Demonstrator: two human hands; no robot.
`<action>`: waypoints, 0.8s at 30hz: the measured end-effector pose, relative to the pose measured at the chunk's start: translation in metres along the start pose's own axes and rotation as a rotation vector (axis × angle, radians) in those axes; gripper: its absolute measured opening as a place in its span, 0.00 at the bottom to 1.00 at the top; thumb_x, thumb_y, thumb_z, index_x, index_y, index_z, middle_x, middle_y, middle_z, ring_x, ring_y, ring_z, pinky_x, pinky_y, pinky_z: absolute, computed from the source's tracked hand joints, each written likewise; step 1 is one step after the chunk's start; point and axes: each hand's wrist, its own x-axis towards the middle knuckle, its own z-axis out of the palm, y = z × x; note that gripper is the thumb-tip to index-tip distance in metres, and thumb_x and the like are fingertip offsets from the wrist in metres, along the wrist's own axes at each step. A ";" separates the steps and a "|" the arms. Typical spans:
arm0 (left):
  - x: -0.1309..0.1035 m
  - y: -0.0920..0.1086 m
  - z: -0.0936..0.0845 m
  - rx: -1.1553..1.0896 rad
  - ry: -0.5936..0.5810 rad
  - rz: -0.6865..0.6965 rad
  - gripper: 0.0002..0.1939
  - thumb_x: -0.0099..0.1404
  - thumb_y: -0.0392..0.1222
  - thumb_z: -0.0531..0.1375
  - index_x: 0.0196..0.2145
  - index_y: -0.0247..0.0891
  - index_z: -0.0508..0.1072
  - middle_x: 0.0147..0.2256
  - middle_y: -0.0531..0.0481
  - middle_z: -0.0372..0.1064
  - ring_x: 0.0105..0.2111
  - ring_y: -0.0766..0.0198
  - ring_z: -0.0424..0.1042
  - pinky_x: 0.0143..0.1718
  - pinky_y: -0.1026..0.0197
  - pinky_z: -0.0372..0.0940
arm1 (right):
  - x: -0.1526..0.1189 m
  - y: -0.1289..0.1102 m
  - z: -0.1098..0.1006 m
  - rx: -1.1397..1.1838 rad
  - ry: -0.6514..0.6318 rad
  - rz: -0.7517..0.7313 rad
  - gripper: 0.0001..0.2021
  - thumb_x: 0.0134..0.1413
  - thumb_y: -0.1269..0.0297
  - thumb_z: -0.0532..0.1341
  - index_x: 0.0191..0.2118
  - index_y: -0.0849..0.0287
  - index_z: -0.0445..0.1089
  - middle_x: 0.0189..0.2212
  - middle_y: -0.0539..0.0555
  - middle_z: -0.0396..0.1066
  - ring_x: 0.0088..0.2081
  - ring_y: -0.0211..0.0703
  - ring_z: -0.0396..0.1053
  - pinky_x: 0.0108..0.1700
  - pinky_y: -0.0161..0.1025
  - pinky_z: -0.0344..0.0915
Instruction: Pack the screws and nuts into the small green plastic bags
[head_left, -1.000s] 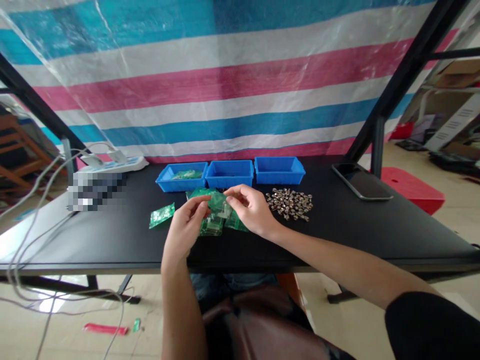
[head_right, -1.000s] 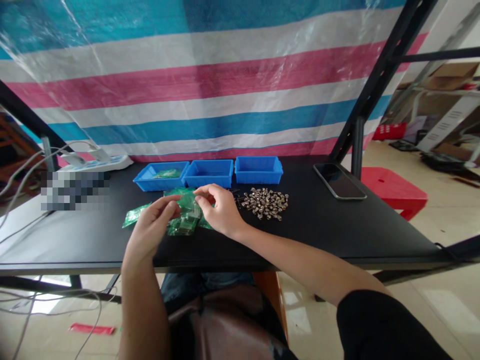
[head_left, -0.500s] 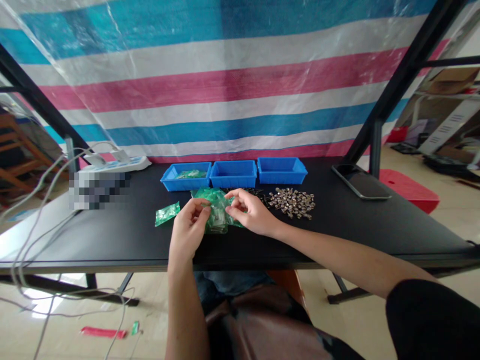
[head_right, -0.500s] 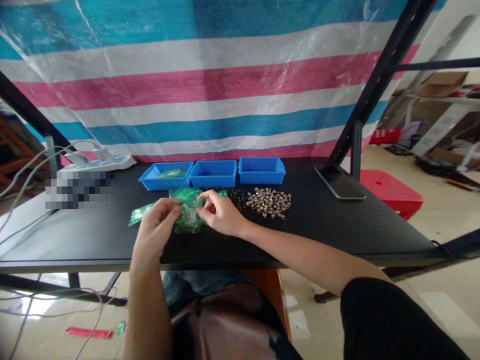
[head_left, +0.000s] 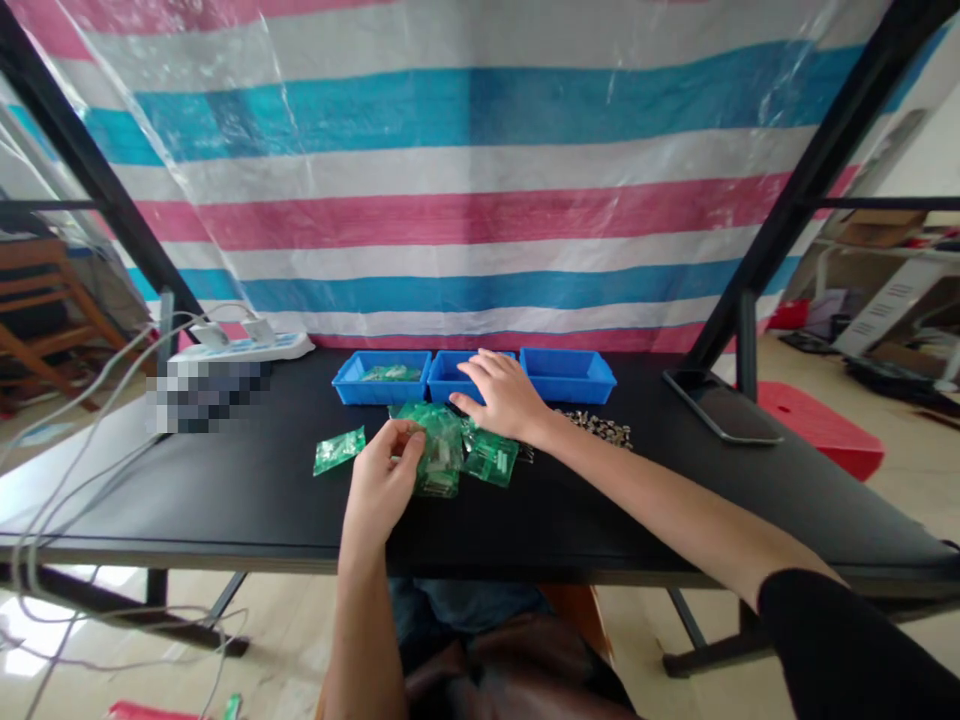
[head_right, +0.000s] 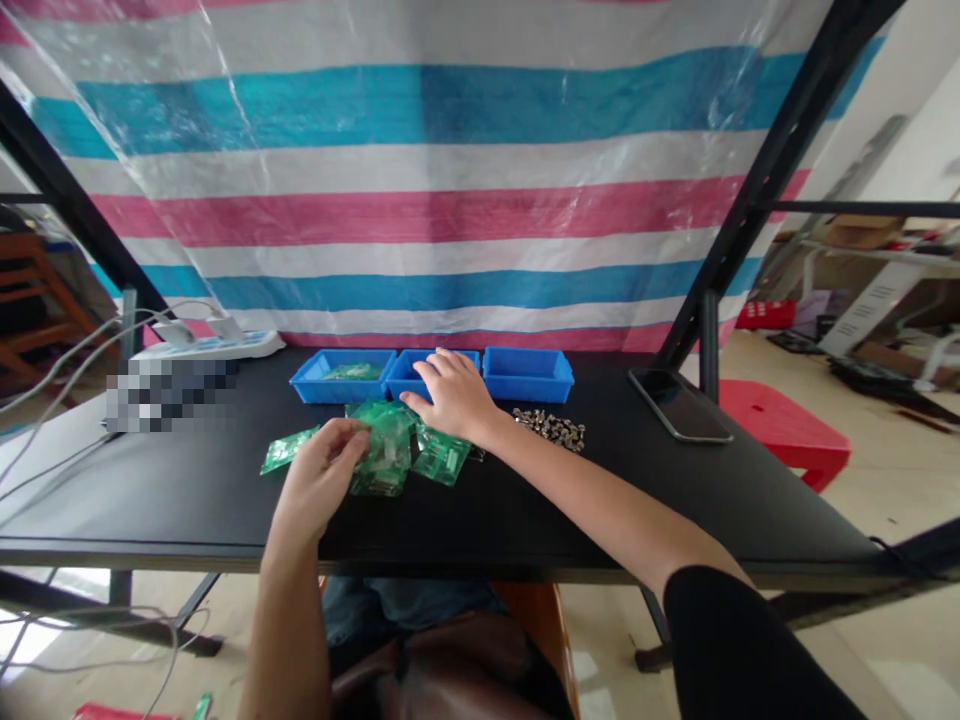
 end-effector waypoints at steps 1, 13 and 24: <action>0.000 0.001 0.000 -0.001 0.005 0.005 0.10 0.58 0.47 0.56 0.31 0.38 0.68 0.24 0.54 0.64 0.24 0.67 0.63 0.25 0.66 0.57 | 0.014 0.003 0.000 -0.021 -0.068 0.027 0.25 0.58 0.50 0.51 0.52 0.65 0.65 0.52 0.64 0.63 0.57 0.56 0.55 0.58 0.53 0.49; -0.004 0.003 0.001 0.011 -0.036 0.045 0.09 0.59 0.46 0.55 0.31 0.37 0.69 0.24 0.54 0.64 0.24 0.68 0.62 0.25 0.67 0.56 | 0.063 0.001 0.015 -0.138 -0.683 0.243 0.32 0.40 0.42 0.59 0.45 0.64 0.72 0.47 0.66 0.69 0.48 0.63 0.66 0.45 0.51 0.63; -0.005 0.004 -0.003 -0.127 0.109 -0.031 0.12 0.59 0.48 0.55 0.35 0.36 0.71 0.21 0.54 0.64 0.22 0.67 0.64 0.23 0.67 0.57 | -0.018 -0.001 -0.010 0.316 0.056 0.070 0.11 0.55 0.63 0.55 0.40 0.62 0.70 0.32 0.55 0.72 0.37 0.43 0.68 0.42 0.39 0.62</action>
